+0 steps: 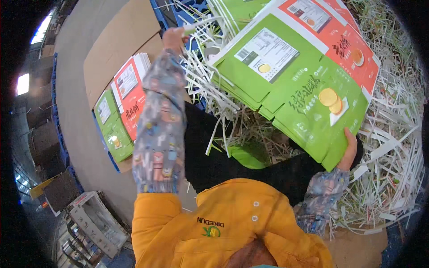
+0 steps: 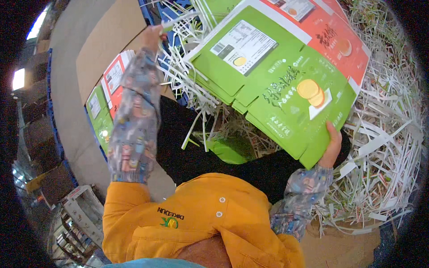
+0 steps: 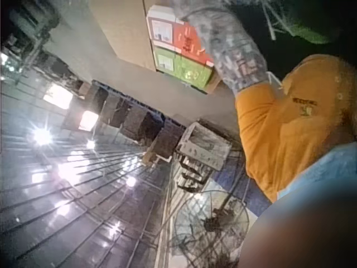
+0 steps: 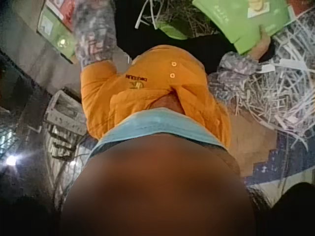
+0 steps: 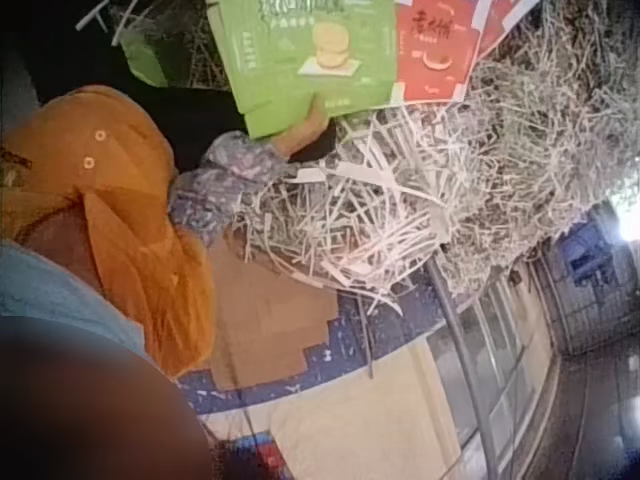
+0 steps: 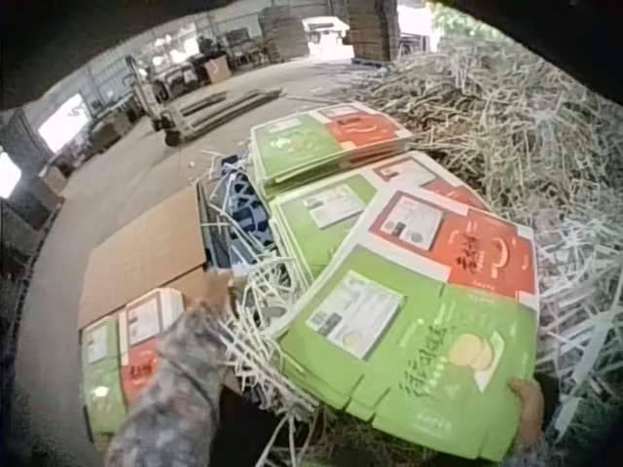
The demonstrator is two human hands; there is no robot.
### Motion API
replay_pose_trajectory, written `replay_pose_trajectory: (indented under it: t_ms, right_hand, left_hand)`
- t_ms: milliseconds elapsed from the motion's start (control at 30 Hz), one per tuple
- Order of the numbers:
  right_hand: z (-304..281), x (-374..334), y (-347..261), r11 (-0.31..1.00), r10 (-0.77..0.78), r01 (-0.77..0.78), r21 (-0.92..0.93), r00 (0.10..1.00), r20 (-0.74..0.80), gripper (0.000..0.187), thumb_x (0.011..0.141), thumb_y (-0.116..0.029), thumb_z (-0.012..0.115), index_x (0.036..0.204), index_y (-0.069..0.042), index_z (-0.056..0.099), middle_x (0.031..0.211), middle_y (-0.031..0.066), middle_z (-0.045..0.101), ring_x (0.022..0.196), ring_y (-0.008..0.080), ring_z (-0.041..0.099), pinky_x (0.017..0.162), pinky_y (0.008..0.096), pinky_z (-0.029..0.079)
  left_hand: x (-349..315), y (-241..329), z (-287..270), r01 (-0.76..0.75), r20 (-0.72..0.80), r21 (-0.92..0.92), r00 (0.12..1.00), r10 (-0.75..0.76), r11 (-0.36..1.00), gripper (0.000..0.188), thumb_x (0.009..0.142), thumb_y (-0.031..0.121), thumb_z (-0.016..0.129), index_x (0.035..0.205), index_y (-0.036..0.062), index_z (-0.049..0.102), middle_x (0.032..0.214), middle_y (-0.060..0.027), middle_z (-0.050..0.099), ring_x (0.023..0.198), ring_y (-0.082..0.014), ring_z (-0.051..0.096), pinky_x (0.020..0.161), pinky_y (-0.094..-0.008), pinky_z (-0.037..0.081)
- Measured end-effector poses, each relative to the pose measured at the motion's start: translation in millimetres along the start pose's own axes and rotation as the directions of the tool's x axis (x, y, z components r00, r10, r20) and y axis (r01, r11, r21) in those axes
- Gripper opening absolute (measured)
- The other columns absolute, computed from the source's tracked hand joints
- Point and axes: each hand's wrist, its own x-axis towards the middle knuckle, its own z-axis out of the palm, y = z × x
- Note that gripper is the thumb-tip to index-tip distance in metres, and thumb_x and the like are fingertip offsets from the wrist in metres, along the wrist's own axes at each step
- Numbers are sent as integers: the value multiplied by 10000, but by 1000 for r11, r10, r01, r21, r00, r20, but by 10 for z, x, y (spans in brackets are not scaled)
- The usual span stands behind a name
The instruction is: Sorting through a pile of paper scraps to extract and stack flat paper product boxes.
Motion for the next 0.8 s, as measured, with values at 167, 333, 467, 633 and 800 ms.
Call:
replay_pose_trajectory:
  t_ms: [167, 333, 467, 633, 800]
  right_hand:
    - [-65, 103, 194, 980, -39, 48, -194, 998, 52, 325, 799, -170, 518, 1038, 47, 482, 937, 108, 565, 788, 196, 568, 707, 287, 458]
    - [-79, 74, 148, 994, -31, 33, -108, 999, 23, 298, 803, -154, 520, 1023, 45, 494, 939, 102, 566, 789, 190, 568, 708, 281, 457]
    - [-13, 80, 183, 983, -35, 54, -177, 993, 111, 297, 807, -147, 512, 1031, 47, 494, 956, 106, 564, 801, 189, 568, 707, 279, 458]
    - [-77, 128, 216, 984, -41, 54, -168, 996, 80, 297, 808, -149, 514, 1029, 50, 503, 949, 105, 571, 788, 181, 573, 696, 270, 460]
    - [-92, 84, 232, 961, -86, 102, -258, 994, 73, 292, 804, -175, 529, 994, 46, 527, 926, 97, 585, 774, 177, 579, 697, 269, 460]
  left_hand:
    - [-39, -53, -507, -96, -227, 512, 943, 242, 854, 303, 742, 247, 520, 824, -38, 586, 686, -125, 601, 576, -213, 560, 535, -317, 441]
    - [-796, 367, 45, -247, -110, 622, 912, 396, 743, 342, 707, 345, 609, 867, 45, 583, 902, -142, 578, 797, -319, 536, 684, -404, 412]
    - [-1121, 281, 148, -247, 4, 724, 935, 354, 644, 347, 672, 312, 665, 818, 9, 580, 838, -135, 588, 713, -293, 548, 612, -370, 423]
    - [-1022, 71, 228, 375, 282, 32, 886, -368, 927, 314, 624, 184, 705, 802, -50, 593, 691, -79, 582, 637, -156, 533, 585, -267, 406]
    - [-775, 87, 183, 185, 291, 86, 935, -203, 979, 303, 618, 197, 698, 822, -3, 598, 720, -63, 598, 634, -186, 542, 583, -258, 392]
